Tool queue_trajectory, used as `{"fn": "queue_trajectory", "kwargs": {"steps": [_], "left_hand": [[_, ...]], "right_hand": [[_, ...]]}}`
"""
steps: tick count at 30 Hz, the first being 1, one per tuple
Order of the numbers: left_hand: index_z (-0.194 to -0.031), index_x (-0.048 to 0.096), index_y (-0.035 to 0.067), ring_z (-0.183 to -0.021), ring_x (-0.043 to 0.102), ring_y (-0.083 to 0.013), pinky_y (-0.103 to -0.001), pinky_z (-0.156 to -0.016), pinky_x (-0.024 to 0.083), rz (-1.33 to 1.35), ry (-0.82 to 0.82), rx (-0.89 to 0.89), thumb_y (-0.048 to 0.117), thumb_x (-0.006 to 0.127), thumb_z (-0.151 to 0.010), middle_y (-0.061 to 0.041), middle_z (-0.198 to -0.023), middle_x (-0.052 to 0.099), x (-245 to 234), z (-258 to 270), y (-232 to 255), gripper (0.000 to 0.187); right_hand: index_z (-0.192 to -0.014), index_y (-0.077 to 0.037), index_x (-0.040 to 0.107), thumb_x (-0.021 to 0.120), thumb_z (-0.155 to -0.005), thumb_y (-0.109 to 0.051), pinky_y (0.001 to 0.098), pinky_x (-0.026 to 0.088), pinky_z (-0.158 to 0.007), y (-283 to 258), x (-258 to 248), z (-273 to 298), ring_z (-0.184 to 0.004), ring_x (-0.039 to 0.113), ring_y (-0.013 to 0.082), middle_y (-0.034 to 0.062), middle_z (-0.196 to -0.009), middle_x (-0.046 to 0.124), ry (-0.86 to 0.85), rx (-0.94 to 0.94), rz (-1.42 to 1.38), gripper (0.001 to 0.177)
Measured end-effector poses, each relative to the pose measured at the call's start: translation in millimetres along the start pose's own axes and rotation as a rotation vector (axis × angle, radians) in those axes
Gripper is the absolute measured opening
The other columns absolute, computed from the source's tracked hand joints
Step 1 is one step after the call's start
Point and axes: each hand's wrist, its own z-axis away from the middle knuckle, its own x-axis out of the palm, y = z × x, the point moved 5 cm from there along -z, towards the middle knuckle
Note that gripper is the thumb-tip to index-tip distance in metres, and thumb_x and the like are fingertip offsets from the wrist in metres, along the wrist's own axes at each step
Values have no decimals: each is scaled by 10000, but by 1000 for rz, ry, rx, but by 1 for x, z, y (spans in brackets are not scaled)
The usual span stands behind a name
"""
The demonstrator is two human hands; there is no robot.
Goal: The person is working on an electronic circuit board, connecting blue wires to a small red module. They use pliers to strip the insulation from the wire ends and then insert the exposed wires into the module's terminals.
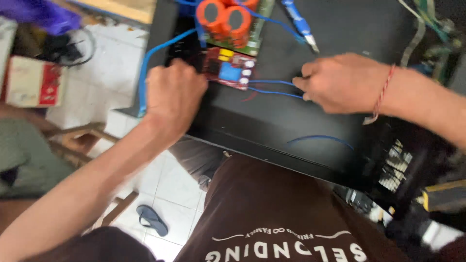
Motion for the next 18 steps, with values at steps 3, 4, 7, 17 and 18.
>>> {"fn": "queue_trajectory", "kwargs": {"steps": [3,4,7,17,18], "left_hand": [[-810,767,365,-681,685,-122,-297,-553,485,-53,-28,15,214,680,-839,58,-829,671,7,8,-6,176],[-810,767,365,-681,685,-122,-297,-553,485,-48,-4,37,214,680,-839,58,-829,671,10,11,-5,176],[-728,677,281,-519,580,-79,-262,-477,400,-220,261,-6,189,672,-749,95,-730,509,9,16,-7,95],[-757,747,356,-707,695,-142,-308,-512,437,-165,34,240,144,694,-842,51,-848,691,8,-19,-15,234],[-814,769,385,-769,730,-122,-309,-573,468,-139,0,260,164,680,-898,72,-884,728,5,-23,-18,252]], "right_hand": [[-973,-142,584,473,-1050,-414,554,572,-662,33,12,13,-760,696,361,46,-838,609,-345,129,-110,304],[-973,-142,584,473,-1050,-414,554,572,-662,34,12,16,-760,696,361,46,-838,609,-353,162,-112,304],[-1073,-183,638,523,-1000,-526,570,587,-683,28,30,25,-851,702,378,54,-899,639,-392,158,-152,369],[-606,-195,619,665,-815,-106,372,445,-529,-32,57,36,-618,580,247,27,-678,551,-24,-129,408,232],[-615,-201,618,645,-815,-84,370,468,-544,-31,61,38,-628,588,240,20,-692,553,-53,-98,404,234]]}}
